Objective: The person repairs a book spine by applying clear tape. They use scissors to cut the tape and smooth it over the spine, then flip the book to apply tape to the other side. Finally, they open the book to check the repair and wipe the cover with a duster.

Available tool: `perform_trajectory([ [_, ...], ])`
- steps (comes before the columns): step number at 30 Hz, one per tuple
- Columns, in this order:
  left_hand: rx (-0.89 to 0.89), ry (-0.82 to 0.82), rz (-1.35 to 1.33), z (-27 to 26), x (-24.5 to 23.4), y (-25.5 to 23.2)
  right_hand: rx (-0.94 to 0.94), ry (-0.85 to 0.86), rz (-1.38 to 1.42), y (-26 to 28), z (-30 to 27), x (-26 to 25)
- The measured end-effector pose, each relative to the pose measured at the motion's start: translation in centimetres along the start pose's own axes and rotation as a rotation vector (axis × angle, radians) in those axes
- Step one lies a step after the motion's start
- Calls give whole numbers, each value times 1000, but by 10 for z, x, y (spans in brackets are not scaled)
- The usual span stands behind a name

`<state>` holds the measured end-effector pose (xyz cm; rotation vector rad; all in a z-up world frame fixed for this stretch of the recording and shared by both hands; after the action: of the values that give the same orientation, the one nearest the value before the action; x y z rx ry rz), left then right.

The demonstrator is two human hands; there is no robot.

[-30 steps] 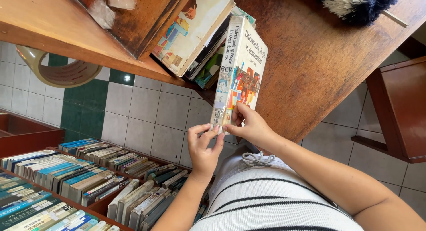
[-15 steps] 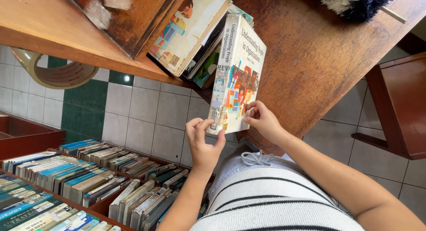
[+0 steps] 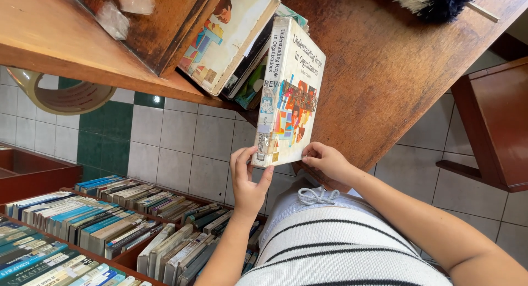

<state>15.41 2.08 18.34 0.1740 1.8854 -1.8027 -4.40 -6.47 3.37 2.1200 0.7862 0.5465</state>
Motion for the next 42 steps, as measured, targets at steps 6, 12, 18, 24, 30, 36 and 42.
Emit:
perform_trajectory([
  [6,30,47,-136,0,-2,3,1,33,-126,-17,8,7],
  [12,41,74,-204,1,-2,1,40,17,-143,30,-34,17],
  [18,173,-91,155,-4,-12,-12,-150,73,-130,39,-17,20],
  [24,324,-236,322,-1,-18,-19,-154,35,-86,74,-44,19],
  [30,-107,-326,-406,9,-31,38,-149,32,-128,47,-10,19],
  [36,-269,-251,-754,22,-19,28,-169,62,-216,38,8,12],
  [42,-433,-230,-962,25,-21,40,-91,44,-148,-2,20,3],
])
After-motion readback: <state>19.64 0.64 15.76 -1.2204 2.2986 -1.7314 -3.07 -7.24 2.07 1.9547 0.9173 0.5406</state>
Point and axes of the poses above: each hand's wrist, its own z-axis towards the middle knuckle, its own x-axis out of the palm, y = z × x, the point moved 5 cm from there along z, towards the middle knuckle, and after that the axes turned 6 degrees about y, right-handed, at the moved point
